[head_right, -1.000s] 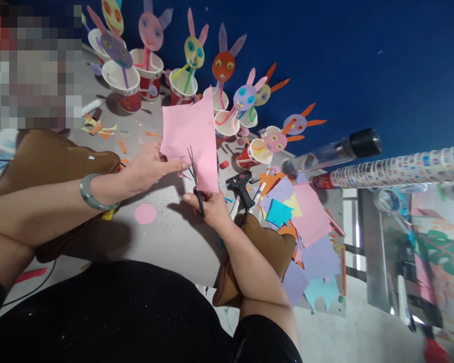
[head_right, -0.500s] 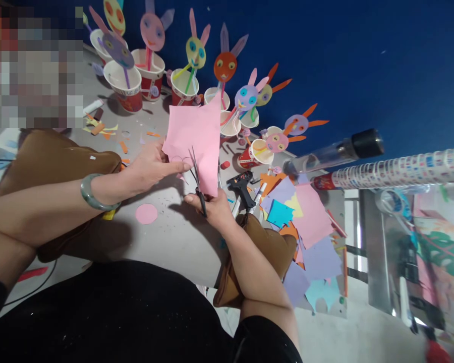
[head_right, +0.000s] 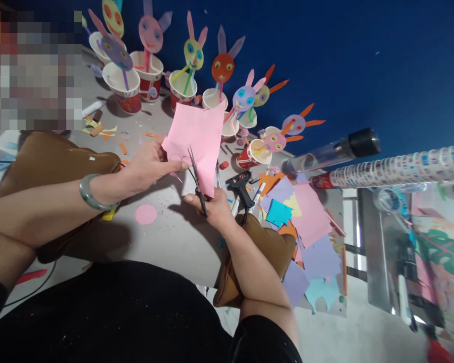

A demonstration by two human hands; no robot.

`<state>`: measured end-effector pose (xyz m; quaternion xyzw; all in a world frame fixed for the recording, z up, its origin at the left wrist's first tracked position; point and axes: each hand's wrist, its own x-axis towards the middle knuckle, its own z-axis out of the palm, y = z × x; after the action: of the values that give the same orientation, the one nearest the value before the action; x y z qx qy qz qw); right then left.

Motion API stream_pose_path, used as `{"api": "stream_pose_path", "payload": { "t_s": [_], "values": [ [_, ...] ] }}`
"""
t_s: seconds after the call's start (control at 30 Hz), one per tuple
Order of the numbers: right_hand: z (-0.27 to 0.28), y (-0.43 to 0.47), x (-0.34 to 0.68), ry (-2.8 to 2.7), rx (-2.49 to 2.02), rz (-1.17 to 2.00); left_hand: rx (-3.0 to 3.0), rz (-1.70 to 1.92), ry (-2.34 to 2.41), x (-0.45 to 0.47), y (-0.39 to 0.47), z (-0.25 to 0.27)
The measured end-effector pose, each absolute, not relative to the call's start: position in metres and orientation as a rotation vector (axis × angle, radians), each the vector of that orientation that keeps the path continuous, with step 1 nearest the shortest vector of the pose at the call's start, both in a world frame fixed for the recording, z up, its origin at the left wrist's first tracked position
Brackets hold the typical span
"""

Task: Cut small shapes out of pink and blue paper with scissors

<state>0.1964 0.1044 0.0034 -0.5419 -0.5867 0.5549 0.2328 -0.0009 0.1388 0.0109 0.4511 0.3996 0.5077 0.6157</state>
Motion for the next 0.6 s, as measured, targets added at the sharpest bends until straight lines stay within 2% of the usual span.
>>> {"api": "stream_pose_path", "payload": {
  "t_s": [0.6],
  "values": [
    [0.0089, 0.1056, 0.1945, -1.662, -1.477, 1.579, 1.064, 1.238, 0.894, -0.0010, 0.1375, 0.0150]
  ]
}}
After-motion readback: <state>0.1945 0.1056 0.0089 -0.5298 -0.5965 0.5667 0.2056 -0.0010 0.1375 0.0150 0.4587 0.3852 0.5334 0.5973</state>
